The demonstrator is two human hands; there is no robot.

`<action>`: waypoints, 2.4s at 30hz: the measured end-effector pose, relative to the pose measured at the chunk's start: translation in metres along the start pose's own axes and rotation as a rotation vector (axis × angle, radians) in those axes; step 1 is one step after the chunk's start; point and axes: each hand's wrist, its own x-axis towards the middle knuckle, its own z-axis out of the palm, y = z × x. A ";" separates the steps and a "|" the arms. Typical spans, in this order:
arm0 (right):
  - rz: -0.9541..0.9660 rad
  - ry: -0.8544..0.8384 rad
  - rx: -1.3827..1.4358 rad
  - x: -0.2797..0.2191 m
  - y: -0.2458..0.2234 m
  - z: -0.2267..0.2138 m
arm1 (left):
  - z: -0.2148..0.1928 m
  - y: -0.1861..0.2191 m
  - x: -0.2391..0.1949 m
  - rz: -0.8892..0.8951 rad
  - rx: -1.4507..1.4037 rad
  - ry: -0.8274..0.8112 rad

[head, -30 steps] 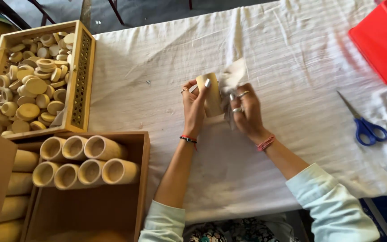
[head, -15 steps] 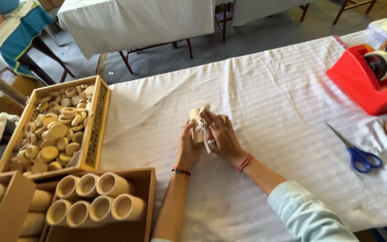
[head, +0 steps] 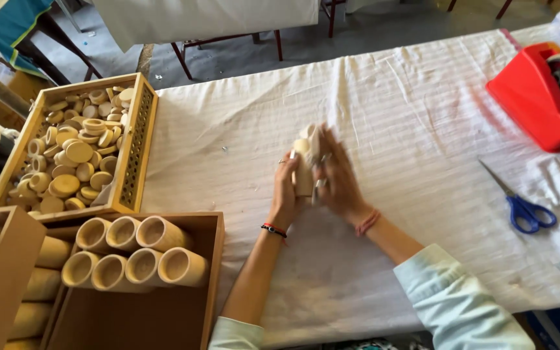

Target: The person wipes wooden cylinders with a cloth and then wraps them individually in gold foil.

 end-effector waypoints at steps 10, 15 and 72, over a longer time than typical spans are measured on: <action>-0.178 -0.101 -0.165 -0.001 -0.007 -0.009 | -0.038 -0.044 0.021 -0.282 -0.318 0.101; -0.044 0.160 -0.240 -0.015 -0.014 -0.020 | -0.027 -0.046 0.018 0.224 0.414 -0.132; -0.126 0.109 0.022 -0.011 -0.012 -0.034 | 0.000 0.007 -0.020 -0.128 -0.061 -0.128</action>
